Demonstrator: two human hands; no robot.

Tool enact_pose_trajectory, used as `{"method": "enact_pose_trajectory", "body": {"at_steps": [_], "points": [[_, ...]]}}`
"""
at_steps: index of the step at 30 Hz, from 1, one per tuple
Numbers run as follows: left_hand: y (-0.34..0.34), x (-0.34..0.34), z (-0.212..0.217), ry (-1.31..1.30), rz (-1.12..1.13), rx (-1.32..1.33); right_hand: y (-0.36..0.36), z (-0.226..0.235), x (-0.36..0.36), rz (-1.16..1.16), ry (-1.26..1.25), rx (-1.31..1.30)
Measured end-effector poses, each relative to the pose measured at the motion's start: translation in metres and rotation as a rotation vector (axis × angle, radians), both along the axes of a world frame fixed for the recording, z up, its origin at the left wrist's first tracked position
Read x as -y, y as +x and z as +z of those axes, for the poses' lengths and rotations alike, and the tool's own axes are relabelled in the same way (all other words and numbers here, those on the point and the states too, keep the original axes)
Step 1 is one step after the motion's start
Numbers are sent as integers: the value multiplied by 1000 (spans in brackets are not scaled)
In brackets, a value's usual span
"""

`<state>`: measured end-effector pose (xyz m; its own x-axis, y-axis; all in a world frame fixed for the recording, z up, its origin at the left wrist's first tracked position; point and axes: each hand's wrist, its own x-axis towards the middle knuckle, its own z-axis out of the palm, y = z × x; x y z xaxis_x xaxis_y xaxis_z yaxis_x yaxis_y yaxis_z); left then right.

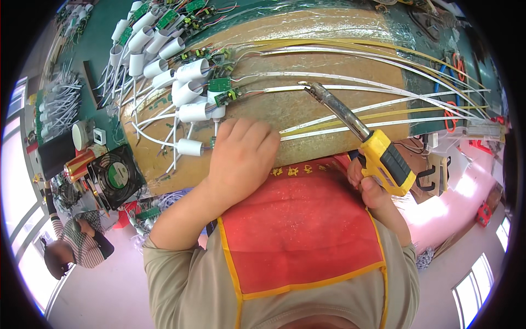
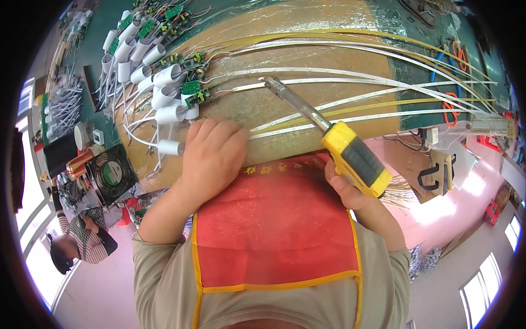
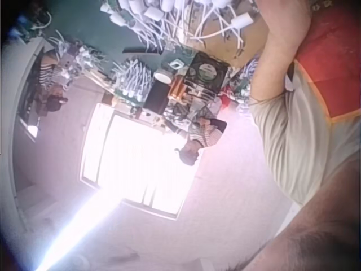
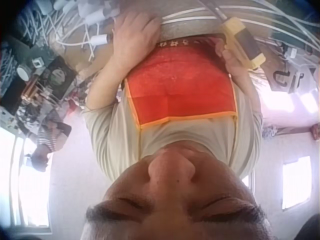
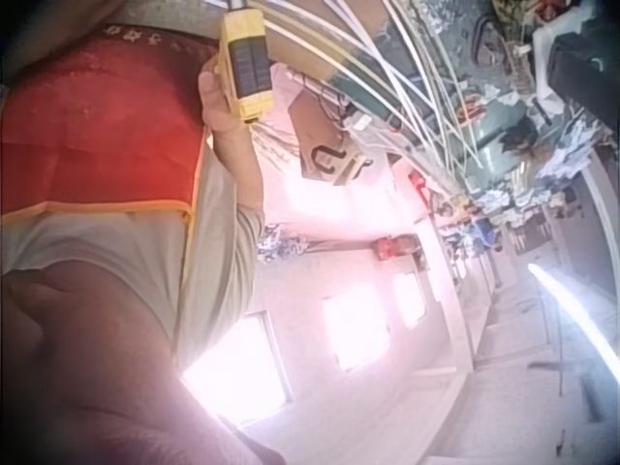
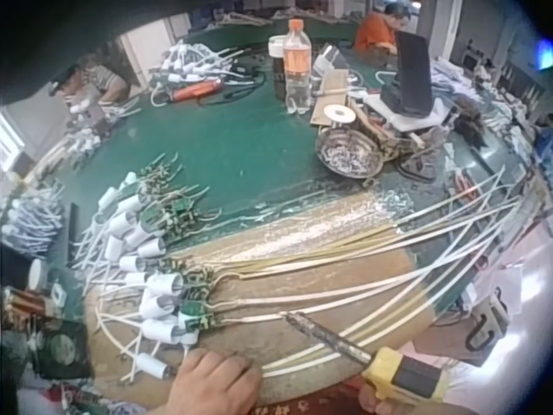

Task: The person uses a yellow soldering iron to heat and solder connections on white LED light strips laid out on a workbench. They then pick up a bundle of the strips, place them on the table, and use orange scissors to cut the bundle.

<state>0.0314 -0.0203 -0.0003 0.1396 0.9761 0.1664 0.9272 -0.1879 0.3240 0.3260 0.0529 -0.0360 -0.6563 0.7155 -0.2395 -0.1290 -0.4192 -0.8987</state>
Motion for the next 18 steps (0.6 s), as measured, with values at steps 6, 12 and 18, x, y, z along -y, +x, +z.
{"method": "enact_pose_trajectory", "body": {"at_steps": [6, 12, 18], "points": [[-1, 4, 2, -25, 32, 40, 1, -1, 0, 6, 6, 21], [0, 1, 10, -175, 15, -21, 0, -1, 2, -2, 14, 19], [0, -1, 10, -194, -59, -123, 3, -3, 4, -9, 26, 13]]}}
